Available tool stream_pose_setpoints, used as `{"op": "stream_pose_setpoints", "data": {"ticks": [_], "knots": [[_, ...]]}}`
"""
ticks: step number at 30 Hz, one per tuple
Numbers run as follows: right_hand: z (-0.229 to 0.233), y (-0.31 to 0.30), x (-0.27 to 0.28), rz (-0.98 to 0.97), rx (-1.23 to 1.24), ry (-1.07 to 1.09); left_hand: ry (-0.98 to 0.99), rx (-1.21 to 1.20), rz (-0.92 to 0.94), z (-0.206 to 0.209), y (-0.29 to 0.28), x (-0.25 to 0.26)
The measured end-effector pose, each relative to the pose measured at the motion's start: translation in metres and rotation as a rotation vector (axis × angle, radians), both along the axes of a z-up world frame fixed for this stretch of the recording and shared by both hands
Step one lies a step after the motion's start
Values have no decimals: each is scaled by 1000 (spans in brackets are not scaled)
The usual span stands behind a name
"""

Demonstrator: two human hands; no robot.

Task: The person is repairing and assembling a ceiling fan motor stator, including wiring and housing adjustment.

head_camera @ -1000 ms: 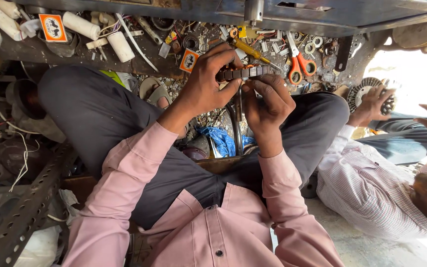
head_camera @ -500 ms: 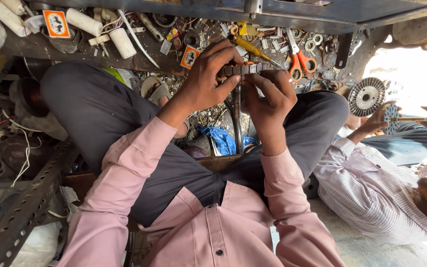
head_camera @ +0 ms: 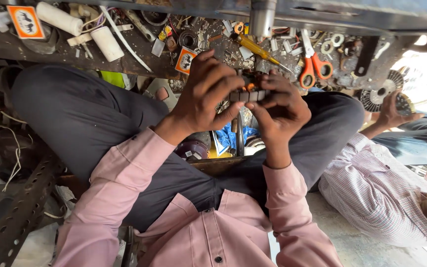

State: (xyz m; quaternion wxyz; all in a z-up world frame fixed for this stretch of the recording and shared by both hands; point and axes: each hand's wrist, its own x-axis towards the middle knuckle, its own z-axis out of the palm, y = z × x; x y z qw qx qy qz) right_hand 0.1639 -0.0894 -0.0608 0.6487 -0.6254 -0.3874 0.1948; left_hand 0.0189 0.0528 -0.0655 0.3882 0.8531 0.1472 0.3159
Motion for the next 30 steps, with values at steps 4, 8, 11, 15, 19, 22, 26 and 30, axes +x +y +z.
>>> {"op": "stream_pose_setpoints", "data": {"ticks": [4, 8, 11, 15, 19, 22, 26, 30], "knots": [[-7, -3, -3, -27, -3, -5, -15, 102, -20, -22, -4, 0], [-12, -6, -12, -110, 16, 20, -30, 180, -9, -33, -10, 0], [-17, -6, -16, -139, 45, 26, -48, 216, 11, -39, -13, -2], [-28, -14, -19, -148, 66, 24, -74, 223, 19, -44, -15, -3], [-13, 8, -19, -178, 101, 4, -53, 179, -50, -43, -10, -4], [-9, 13, -17, -167, -12, -279, -28, 175, -41, -21, 3, 1], [-19, 16, -15, -137, 111, -526, -61, 68, -117, -4, 14, 3], [-21, 21, -10, -144, 88, -626, -5, 8, -116, -4, 11, 5]]}}
